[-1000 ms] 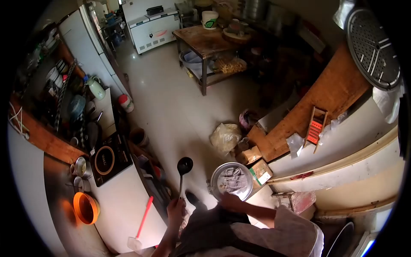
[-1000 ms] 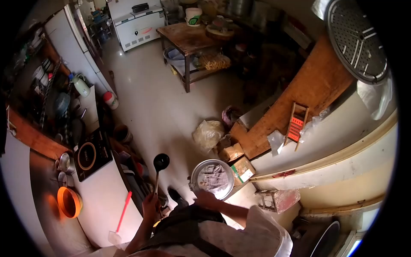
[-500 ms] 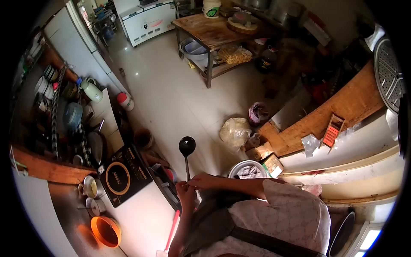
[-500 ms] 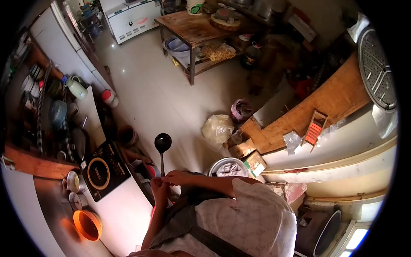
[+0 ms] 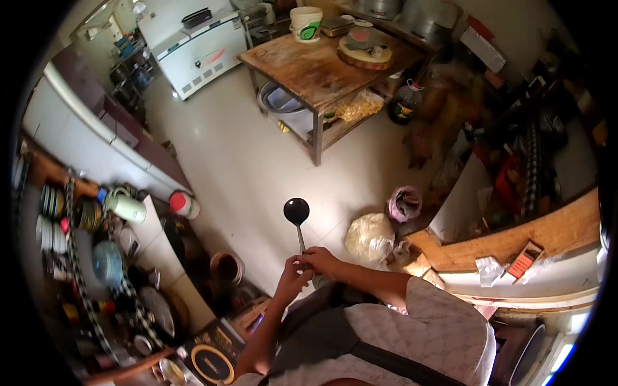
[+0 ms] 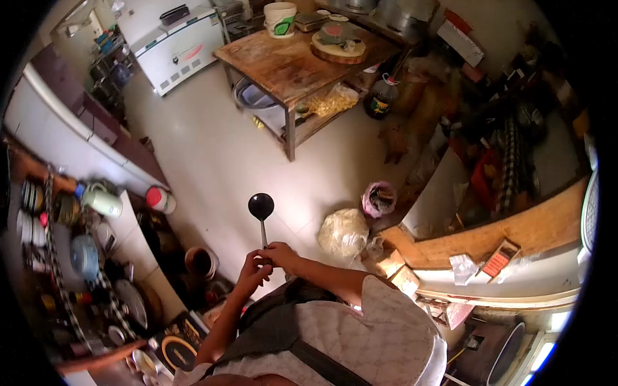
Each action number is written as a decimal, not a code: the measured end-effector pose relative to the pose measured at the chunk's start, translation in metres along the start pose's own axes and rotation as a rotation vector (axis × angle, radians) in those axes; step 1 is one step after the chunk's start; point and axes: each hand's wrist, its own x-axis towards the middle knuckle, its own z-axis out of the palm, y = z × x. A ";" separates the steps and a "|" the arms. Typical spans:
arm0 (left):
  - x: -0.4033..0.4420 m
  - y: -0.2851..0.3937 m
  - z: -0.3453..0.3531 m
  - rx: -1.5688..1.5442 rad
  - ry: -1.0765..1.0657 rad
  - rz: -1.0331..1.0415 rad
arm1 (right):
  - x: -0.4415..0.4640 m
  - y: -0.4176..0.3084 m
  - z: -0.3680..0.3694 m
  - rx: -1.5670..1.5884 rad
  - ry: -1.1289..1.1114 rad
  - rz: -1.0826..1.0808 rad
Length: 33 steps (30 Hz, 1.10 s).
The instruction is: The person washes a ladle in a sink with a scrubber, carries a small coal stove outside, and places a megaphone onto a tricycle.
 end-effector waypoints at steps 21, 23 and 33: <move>0.314 -0.007 -0.521 0.894 -0.032 -0.160 | 0.381 -0.341 0.083 0.273 0.070 0.051; 0.364 0.028 -0.564 0.971 0.009 -0.112 | 0.415 -0.385 0.104 0.237 0.067 0.059; 0.499 0.115 -0.713 0.271 0.368 -0.574 | 0.660 -0.588 0.157 0.026 -0.075 0.146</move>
